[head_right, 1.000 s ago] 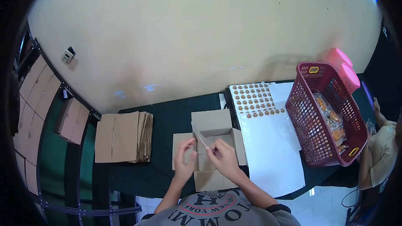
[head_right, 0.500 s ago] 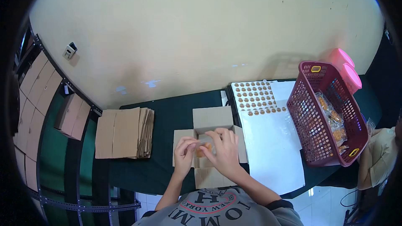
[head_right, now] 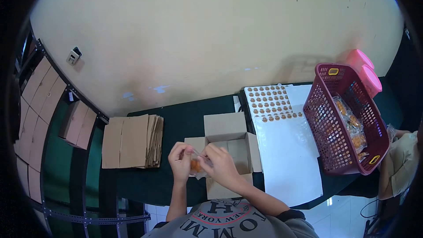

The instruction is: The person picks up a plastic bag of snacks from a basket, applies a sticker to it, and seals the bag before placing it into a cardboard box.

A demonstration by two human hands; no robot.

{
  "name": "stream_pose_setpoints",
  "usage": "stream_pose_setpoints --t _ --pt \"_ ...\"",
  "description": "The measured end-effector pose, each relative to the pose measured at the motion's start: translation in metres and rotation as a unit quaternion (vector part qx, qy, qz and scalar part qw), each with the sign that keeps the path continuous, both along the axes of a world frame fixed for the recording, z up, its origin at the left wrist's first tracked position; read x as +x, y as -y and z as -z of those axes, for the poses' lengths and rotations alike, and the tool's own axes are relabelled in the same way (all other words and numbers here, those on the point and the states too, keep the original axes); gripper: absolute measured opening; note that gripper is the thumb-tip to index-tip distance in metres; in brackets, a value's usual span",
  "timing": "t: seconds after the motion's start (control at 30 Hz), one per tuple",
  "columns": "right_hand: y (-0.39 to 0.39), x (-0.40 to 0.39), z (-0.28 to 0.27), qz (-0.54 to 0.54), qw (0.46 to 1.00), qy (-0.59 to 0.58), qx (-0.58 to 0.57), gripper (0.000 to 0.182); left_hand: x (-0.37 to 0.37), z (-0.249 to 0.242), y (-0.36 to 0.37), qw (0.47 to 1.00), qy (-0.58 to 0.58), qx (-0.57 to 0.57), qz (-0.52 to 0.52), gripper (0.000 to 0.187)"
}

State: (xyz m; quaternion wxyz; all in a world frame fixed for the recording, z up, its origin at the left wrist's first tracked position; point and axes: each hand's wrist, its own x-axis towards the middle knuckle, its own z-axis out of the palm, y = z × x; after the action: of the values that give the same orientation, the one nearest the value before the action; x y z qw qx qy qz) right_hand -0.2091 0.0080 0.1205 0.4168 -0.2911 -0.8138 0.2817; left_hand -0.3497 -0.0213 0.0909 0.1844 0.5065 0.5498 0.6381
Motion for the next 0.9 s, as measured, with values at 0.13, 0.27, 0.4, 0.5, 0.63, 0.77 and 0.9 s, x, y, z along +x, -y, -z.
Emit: stream_pose_setpoints --t 0.13,0.27,0.4,0.5,0.63,0.77,0.9 --pt "0.004 -0.004 -0.002 -0.020 0.999 -0.021 -0.038 0.015 -0.013 -0.006 0.000 0.999 0.023 0.027 -0.026 0.015" --pt "0.006 -0.004 0.000 -0.049 0.993 -0.042 -0.094 0.014 -0.019 -0.013 -0.005 0.998 0.023 0.056 -0.033 0.016" --pt "0.006 -0.001 0.004 -0.080 0.977 -0.083 -0.179 0.015 -0.022 -0.011 -0.012 0.997 0.061 0.048 -0.023 0.016" --pt "0.002 0.004 0.013 -0.096 0.978 -0.097 -0.157 0.016 -0.023 -0.003 -0.019 0.996 0.077 -0.001 0.034 0.016" --pt "-0.005 0.021 0.024 -0.079 0.895 -0.228 -0.374 0.013 -0.007 0.012 -0.021 0.999 -0.011 0.033 -0.003 0.020" --pt "-0.013 0.039 0.021 -0.014 0.899 -0.232 -0.371 0.010 0.024 0.012 0.002 0.978 -0.199 0.048 0.051 0.035" --pt "-0.010 0.039 0.017 -0.031 0.883 -0.260 -0.390 0.007 0.040 0.033 0.010 0.976 -0.197 -0.031 0.085 0.039"
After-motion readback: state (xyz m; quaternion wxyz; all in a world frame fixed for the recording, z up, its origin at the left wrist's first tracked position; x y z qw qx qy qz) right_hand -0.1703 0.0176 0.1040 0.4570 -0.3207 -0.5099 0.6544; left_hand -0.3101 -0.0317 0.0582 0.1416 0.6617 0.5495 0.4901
